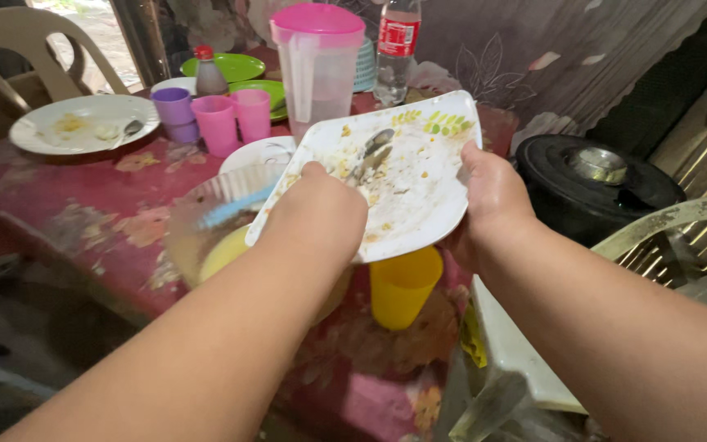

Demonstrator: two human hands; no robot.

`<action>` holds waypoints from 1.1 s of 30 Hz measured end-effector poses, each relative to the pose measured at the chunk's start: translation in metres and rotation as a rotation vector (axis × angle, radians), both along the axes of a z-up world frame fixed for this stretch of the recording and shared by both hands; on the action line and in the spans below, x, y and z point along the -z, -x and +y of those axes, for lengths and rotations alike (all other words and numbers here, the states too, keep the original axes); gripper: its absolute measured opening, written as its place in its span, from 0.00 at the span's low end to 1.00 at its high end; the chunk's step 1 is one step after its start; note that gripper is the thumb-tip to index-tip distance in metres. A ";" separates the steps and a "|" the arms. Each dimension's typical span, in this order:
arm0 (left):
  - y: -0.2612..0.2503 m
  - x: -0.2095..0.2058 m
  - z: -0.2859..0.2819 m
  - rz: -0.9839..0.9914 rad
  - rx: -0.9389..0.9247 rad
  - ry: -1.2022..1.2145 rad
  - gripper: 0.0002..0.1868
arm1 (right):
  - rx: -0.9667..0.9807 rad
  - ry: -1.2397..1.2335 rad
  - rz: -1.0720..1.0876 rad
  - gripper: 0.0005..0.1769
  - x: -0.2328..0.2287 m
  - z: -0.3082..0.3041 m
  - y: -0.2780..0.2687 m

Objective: The person gathers leftover rice from several plates into a metal bowl, then pours a yellow liquid from a glass bowl over the rice. The person places the metal bowl on a black container and scrapes remaining rice from the plates into the glass bowl.

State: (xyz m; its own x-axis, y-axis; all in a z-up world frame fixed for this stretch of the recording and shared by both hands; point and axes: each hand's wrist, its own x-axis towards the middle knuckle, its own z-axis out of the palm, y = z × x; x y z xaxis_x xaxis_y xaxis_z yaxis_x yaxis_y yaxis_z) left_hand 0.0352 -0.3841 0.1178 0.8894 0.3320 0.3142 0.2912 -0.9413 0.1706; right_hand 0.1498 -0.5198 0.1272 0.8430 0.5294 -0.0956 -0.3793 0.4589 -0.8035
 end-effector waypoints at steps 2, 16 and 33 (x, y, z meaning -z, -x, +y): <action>0.021 -0.001 -0.002 -0.171 -0.083 0.147 0.20 | 0.068 0.083 0.032 0.28 0.000 0.004 0.009; 0.089 0.000 0.020 0.176 -0.316 0.353 0.19 | 0.188 0.299 -0.206 0.28 -0.007 -0.003 0.053; 0.045 -0.028 0.020 0.089 -0.107 -0.079 0.16 | 0.260 0.425 -0.252 0.26 -0.032 -0.004 0.056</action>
State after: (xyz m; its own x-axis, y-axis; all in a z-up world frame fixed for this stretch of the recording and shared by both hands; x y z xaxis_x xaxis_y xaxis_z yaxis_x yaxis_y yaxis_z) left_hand -0.0099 -0.3645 0.1460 0.8759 0.4035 0.2646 0.4010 -0.9137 0.0660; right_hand 0.0941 -0.5241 0.1591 0.9650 0.2602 -0.0333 -0.0686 0.1278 -0.9894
